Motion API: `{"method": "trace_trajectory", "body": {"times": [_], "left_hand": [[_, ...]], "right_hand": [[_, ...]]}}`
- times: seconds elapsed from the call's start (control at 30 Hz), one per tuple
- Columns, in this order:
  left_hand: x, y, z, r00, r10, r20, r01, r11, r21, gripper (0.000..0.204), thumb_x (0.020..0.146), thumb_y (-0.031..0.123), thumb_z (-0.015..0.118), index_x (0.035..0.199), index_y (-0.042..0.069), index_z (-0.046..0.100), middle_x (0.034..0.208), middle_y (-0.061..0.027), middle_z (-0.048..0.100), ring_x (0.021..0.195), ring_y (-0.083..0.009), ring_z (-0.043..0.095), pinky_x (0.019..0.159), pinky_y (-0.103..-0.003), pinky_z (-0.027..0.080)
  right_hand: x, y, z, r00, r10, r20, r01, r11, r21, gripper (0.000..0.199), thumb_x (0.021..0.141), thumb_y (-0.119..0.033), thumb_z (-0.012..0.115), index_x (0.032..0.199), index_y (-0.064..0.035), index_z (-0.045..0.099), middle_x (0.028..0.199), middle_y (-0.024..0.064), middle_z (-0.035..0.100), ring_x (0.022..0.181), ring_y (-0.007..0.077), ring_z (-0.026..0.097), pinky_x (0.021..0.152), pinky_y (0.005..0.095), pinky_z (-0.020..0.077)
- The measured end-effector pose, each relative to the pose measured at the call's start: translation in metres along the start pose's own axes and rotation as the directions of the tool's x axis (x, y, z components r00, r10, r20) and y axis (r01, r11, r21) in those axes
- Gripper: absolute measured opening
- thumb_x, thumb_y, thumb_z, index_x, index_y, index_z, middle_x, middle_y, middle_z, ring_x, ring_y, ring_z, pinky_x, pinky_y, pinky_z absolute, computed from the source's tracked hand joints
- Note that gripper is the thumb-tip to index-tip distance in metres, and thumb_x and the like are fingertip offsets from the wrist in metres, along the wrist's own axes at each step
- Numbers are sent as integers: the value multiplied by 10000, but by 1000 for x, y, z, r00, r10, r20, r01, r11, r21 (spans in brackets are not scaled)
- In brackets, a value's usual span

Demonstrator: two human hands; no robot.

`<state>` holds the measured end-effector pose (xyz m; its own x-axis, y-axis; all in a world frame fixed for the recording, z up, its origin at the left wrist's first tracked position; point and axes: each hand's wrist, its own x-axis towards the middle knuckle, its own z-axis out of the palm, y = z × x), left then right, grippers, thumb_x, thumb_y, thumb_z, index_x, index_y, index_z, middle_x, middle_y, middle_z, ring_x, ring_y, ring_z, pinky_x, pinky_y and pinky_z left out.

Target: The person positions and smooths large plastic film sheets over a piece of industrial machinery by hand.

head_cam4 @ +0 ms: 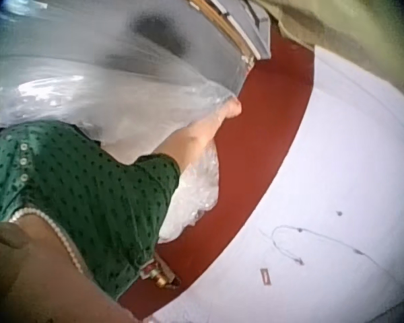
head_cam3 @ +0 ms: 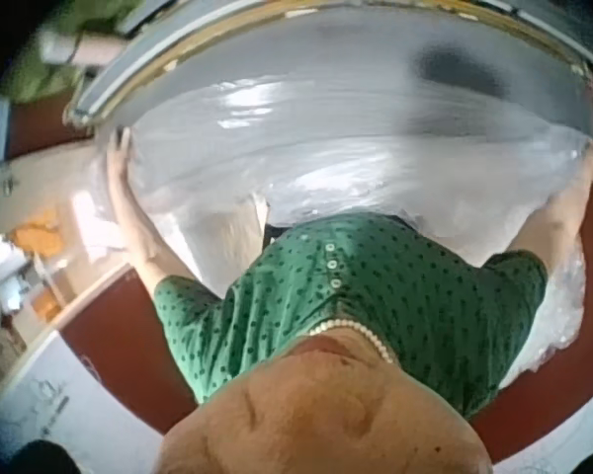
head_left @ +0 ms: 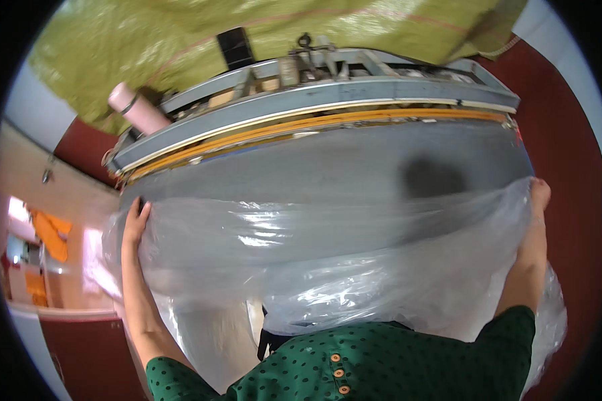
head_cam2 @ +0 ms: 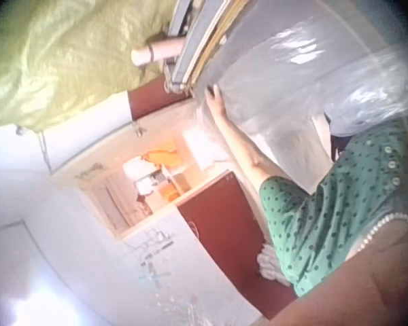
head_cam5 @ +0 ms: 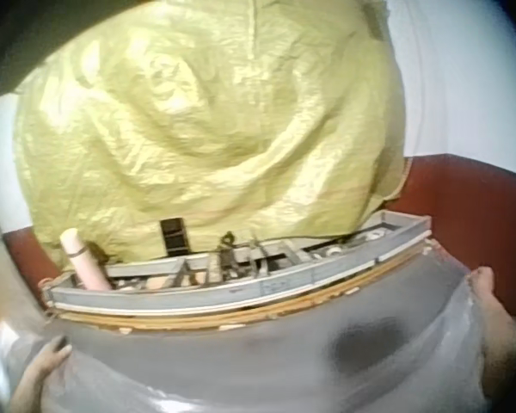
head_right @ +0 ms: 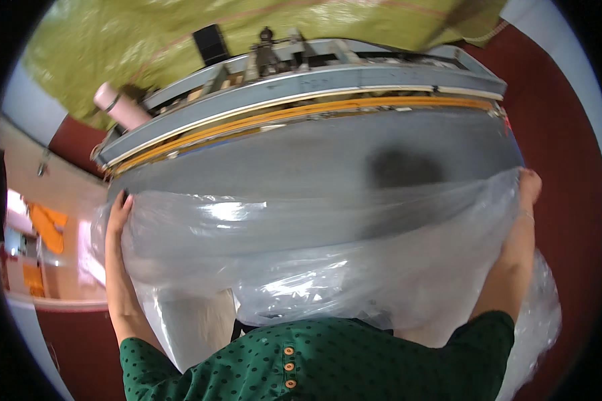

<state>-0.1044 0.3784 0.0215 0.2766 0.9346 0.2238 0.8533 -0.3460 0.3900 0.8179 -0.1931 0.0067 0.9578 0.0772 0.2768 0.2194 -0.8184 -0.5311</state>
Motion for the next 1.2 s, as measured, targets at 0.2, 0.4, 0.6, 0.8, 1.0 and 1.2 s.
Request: {"method": "trace_trajectory", "body": {"times": [0.2,0.4,0.6,0.8,1.0,1.2], "left_hand": [[15,-82,1,973,-78,-217,123,971,204,473,861,352,441,1153,-19,477,1227,-181,443,1138,-296,419,968,-346,299],[20,70,32,824,-25,-566,-84,983,-165,299,850,224,517,1012,-25,554,1001,-137,559,892,-225,539,812,-312,416],[-170,418,72,589,652,477,3,589,-808,460,734,114,638,1140,65,427,1139,-102,485,1032,-188,479,810,-299,424],[-250,433,144,541,758,364,-736,636,-231,595,600,37,619,1155,19,404,1148,-179,467,936,-306,536,713,-379,482],[-191,316,44,959,279,-49,-282,957,-75,341,517,-121,434,778,44,579,696,-134,568,637,-267,585,553,-321,447],[-130,203,-123,970,-65,236,130,954,-271,181,614,-106,517,727,27,565,685,10,569,673,-68,521,621,-202,413]], "right_hand": [[-44,-81,18,969,113,-219,-195,896,-399,257,822,-213,411,937,-75,594,970,169,597,918,341,573,748,439,469],[-42,-87,13,967,105,-233,-197,886,-419,242,835,-161,382,930,-41,569,919,171,613,865,313,600,720,411,486],[-41,-62,1,956,117,-268,-221,889,-400,245,843,-176,374,926,-41,561,898,164,620,849,310,606,703,410,491],[-47,-79,4,970,81,-231,-168,906,-389,260,853,-187,364,934,-38,561,906,168,616,856,315,603,708,411,490],[-42,-62,3,971,96,-218,-183,889,-421,274,858,-206,362,951,-40,560,952,154,609,893,322,591,728,432,480],[-23,-38,1,991,24,-130,-75,910,-409,308,849,-306,367,1025,-124,542,1027,159,576,947,356,550,759,462,444]]}}
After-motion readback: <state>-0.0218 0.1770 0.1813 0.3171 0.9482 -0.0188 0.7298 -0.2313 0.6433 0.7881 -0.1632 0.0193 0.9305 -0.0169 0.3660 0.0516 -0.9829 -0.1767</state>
